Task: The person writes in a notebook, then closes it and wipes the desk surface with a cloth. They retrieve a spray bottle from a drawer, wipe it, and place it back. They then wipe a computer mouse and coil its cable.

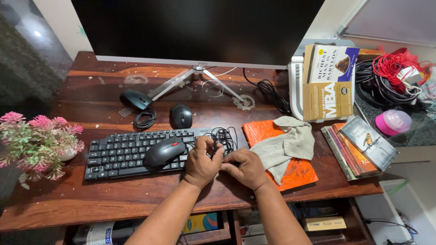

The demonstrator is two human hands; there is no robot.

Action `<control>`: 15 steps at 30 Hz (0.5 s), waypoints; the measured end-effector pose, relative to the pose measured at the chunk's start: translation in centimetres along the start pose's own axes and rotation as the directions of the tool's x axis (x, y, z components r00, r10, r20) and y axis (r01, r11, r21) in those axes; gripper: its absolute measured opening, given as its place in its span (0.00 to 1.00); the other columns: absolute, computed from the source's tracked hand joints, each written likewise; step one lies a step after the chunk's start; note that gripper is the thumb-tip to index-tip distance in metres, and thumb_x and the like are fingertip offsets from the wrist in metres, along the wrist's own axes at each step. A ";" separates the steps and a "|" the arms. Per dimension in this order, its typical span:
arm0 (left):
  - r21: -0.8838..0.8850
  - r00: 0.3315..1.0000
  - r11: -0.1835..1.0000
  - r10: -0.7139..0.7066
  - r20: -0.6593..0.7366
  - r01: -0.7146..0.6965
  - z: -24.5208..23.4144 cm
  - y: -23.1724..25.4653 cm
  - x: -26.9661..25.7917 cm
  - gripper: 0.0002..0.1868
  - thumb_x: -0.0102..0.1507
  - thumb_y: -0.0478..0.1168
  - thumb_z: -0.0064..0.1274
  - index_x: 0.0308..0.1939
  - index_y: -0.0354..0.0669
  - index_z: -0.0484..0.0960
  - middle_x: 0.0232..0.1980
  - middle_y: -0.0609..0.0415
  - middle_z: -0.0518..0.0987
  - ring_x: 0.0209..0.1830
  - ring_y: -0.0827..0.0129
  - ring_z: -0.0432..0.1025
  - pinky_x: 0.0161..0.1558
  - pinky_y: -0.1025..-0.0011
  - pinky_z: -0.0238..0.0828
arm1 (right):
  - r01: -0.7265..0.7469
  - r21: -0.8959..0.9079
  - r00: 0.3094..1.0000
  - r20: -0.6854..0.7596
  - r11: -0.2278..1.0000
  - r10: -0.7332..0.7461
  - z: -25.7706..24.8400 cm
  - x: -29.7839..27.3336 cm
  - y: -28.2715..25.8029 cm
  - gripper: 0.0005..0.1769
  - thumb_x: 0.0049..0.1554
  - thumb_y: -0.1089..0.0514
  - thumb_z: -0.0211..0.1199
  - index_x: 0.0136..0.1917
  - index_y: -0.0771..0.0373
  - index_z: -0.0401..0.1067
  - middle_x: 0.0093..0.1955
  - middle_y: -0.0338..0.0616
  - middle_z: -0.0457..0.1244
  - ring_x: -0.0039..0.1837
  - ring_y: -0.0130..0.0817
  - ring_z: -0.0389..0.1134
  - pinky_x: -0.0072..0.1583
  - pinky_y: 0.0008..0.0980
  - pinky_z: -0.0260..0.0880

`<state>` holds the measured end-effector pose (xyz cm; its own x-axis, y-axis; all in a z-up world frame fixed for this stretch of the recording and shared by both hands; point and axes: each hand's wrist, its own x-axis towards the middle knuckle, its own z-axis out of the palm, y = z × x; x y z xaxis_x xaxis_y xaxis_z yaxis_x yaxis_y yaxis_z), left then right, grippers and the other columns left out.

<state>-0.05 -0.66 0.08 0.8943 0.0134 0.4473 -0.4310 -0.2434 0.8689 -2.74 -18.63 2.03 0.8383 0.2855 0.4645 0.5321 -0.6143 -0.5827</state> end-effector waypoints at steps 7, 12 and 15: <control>-0.097 0.984 0.981 0.159 -0.075 -0.166 0.0 -0.8 0.2 0.13 0.65 0.33 0.51 0.51 0.41 0.67 0.37 0.49 0.84 0.38 0.58 0.83 0.41 0.64 0.77 | -0.107 0.675 0.819 -0.356 0.730 0.450 -0.4 -1.7 4.5 0.04 0.60 0.61 0.66 0.46 0.63 0.72 0.40 0.35 0.67 0.43 0.20 0.66 0.47 0.23 0.67; -0.099 0.989 0.986 0.128 -0.077 -0.135 -0.2 -1.1 0.3 0.14 0.67 0.32 0.48 0.56 0.40 0.66 0.36 0.49 0.84 0.35 0.60 0.82 0.39 0.66 0.77 | -0.392 0.485 0.821 -0.199 0.782 0.535 -2.2 -3.3 3.5 0.04 0.57 0.63 0.68 0.45 0.64 0.74 0.37 0.39 0.64 0.39 0.25 0.61 0.42 0.27 0.62; -0.124 0.989 0.983 0.128 -0.070 -0.136 -0.3 -1.1 0.3 0.13 0.68 0.32 0.47 0.56 0.41 0.67 0.35 0.50 0.84 0.35 0.62 0.82 0.39 0.67 0.78 | -0.337 -0.013 0.909 -0.264 0.941 0.322 -2.3 -3.0 1.0 0.06 0.51 0.60 0.70 0.41 0.64 0.76 0.38 0.42 0.68 0.41 0.33 0.69 0.46 0.31 0.69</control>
<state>0.61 -0.10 -0.69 0.8212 0.0496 0.5686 -0.5601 -0.1211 0.8195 -5.04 -21.81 1.62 0.9022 -0.1325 0.4105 0.2164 -0.6843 -0.6964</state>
